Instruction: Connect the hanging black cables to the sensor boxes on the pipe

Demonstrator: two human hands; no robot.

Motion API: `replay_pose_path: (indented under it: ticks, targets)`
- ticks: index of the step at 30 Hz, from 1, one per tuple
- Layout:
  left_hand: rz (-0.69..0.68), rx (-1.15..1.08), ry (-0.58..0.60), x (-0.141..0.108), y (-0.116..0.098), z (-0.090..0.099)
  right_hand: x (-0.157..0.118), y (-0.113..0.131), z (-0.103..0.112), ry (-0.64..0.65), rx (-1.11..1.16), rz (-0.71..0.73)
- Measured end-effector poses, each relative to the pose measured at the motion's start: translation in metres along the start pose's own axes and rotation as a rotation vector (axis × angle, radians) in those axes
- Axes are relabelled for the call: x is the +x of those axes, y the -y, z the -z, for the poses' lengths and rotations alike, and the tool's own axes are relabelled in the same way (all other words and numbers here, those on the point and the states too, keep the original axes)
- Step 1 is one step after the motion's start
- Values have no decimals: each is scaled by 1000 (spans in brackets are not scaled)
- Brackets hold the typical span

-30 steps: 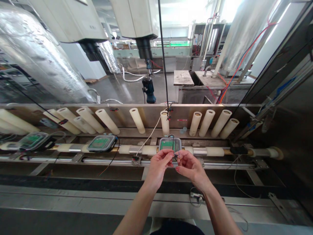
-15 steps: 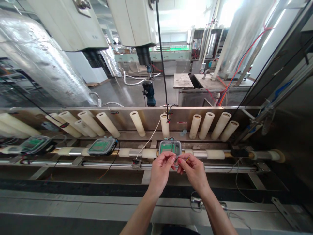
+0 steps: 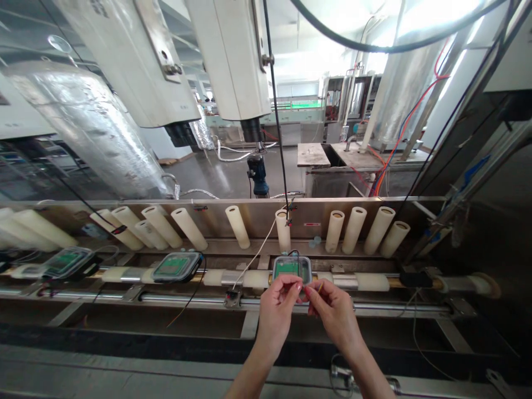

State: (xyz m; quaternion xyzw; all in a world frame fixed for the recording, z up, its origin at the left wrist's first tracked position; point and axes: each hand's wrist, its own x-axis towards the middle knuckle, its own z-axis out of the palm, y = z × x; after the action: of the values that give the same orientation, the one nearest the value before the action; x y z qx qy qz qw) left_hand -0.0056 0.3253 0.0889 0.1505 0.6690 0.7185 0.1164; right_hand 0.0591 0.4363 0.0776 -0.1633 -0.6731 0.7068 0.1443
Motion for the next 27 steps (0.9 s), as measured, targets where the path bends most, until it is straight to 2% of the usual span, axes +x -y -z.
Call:
replay_pose_path:
  ticks: [2, 4, 7, 11, 14, 16, 18, 22, 25, 27]
  targets:
    - [-119, 77, -65, 15, 6, 2, 3, 2, 2, -47, 26, 13]
    - [-295, 251, -116, 38, 13, 3, 6, 4, 5, -95, 69, 24]
    - [-490, 593, -79, 84, 20, 0, 10, 5, 7, -117, 132, 28]
    - [-527, 924, -16, 138, 23, -14, 12, 4, 11, -131, 188, 9]
    - [-500, 971, 23, 156, 26, -20, 12, 5, 14, -146, 190, 2]
    - [-488, 975, 29, 152, 30, -18, 11, 7, 17, -145, 177, 1]
    - [-482, 985, 33, 138, 32, -12, 10, 8, 19, -145, 168, -3]
    - [-543, 1003, 43, 90, 25, 2, 9, 7, 16, -142, 184, -21]
    - [-644, 1017, -41, 54, 15, 11, 10, 4, 10, -118, 185, -21]
    - [-660, 976, -61, 35, 9, 17, 10, 4, 5, -102, 176, -22]
